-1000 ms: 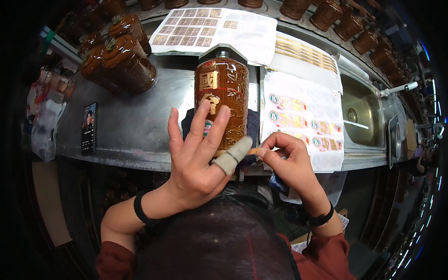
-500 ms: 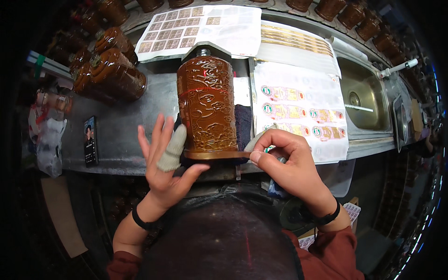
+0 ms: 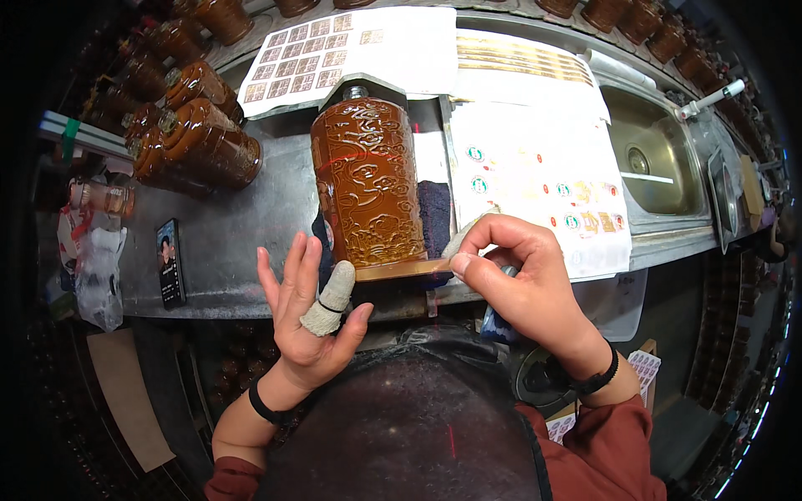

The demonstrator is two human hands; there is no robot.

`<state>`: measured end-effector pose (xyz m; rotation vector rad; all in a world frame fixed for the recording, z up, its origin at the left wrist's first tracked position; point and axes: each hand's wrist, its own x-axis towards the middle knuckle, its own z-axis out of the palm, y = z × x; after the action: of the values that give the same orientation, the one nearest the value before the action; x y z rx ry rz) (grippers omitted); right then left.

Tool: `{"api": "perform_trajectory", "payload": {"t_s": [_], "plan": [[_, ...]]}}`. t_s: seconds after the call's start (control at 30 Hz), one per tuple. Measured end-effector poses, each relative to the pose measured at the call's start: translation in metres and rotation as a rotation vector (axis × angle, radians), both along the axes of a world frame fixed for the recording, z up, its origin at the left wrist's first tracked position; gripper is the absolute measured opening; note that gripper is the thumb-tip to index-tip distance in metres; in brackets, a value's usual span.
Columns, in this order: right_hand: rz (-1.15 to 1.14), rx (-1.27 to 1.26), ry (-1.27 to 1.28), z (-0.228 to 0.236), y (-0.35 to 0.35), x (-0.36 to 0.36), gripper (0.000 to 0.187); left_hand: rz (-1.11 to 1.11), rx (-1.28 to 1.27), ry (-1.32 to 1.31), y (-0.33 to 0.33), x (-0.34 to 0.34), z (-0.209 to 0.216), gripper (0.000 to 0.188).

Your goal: Applying labels and decorative ribbons to brown ceramic liquor bottles on a production line.

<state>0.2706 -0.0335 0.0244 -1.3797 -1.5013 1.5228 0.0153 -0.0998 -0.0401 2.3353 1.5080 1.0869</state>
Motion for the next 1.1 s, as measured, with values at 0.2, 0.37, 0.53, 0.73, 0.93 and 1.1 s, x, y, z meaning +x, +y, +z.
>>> {"api": "perform_trajectory", "payload": {"t_s": [0.2,0.37,0.53,0.73,0.93,1.1], "plan": [[-0.020,-0.028,0.005,-0.010,0.001,-0.002,0.006,-0.029,0.022,0.091,0.005,0.005,0.009,0.040],[-0.004,-0.041,0.038,-0.019,0.004,-0.001,0.007,-0.038,0.065,0.118,0.013,0.013,0.019,0.038],[0.009,-0.064,0.011,-0.021,0.004,-0.007,0.007,-0.061,0.144,0.157,0.022,0.021,0.023,0.035],[0.028,-0.016,-0.006,-0.030,0.001,-0.003,0.007,-0.022,0.199,0.066,0.038,0.035,0.009,0.046],[0.058,-0.044,0.045,-0.015,0.002,-0.008,0.007,-0.014,0.091,-0.153,0.036,0.018,0.000,0.051],[0.047,-0.044,0.083,-0.002,0.000,-0.006,0.007,-0.045,0.031,-0.150,0.015,0.000,-0.006,0.066]]}}
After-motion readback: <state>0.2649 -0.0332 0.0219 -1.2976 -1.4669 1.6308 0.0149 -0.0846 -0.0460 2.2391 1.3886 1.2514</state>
